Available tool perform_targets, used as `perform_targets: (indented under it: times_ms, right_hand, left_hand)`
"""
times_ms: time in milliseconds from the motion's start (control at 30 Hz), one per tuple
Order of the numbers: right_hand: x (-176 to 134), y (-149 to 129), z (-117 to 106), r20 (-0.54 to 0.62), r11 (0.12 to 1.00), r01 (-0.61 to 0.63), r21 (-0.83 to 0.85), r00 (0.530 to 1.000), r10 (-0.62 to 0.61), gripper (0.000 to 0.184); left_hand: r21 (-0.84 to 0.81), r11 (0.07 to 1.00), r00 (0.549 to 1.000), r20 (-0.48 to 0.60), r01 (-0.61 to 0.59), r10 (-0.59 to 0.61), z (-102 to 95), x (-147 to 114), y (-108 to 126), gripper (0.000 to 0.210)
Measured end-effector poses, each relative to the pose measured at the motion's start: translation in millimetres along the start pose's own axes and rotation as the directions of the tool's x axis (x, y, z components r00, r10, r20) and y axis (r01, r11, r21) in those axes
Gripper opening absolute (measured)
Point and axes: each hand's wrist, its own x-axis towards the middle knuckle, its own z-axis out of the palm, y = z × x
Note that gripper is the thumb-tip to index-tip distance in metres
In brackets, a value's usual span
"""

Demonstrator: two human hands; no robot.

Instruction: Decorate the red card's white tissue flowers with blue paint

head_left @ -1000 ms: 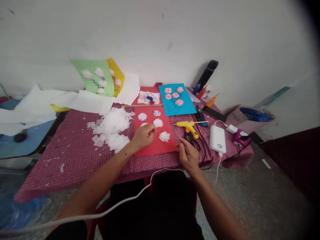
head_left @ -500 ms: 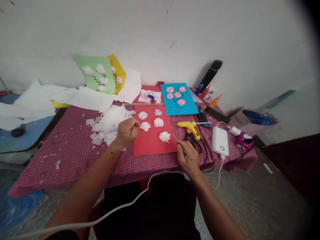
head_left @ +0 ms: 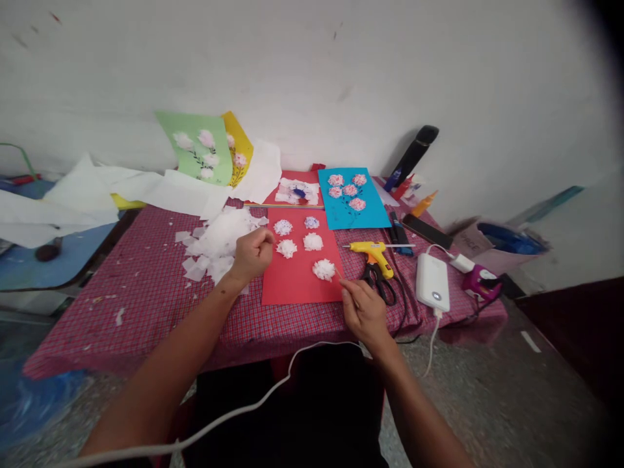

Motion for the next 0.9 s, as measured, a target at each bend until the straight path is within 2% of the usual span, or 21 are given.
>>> perform_targets:
  times_ms: [100,267,433,667,767,900]
  right_hand:
    - [0.0,0.2,0.2,0.020,1.000,0.025,-0.007,0.999,-0.025,0.032]
    - [-1.5,2.3,1.0,-0.053,1.000,-0.008,-0.007,0.999,0.008,0.031]
    - [-0.5,1.0,1.1,0.001,1.000,-0.003,0.001,1.000,0.003,0.030]
    - [2.8,0.0,-2.4,-0.205,0.996,-0.080,0.023,0.975,0.083,0.024]
    - [14.8,3.9,-8.2,-0.221,0.993,-0.108,0.053,0.968,0.117,0.022]
    - [54.6,10.1,-13.9,-0.129,0.993,-0.075,0.092,0.988,0.087,0.024]
  left_hand:
    - [-0.026,0.999,0.998,-0.031,0.046,-0.047,-0.3,1.2,-1.2,0.015]
    - [-0.063,0.994,0.995,-0.034,0.086,-0.089,0.5,0.9,-3.3,0.014]
    - [-0.085,0.987,0.989,-0.034,0.138,-0.142,1.4,0.9,-7.2,0.013]
    - [-0.140,0.964,0.973,-0.020,0.226,-0.231,0.8,2.9,-7.7,0.017]
    - [-0.145,0.958,0.968,0.028,0.249,-0.248,0.4,2.9,-5.0,0.022]
    - [-0.158,0.960,0.973,0.061,0.229,-0.222,0.1,3.0,-4.2,0.023]
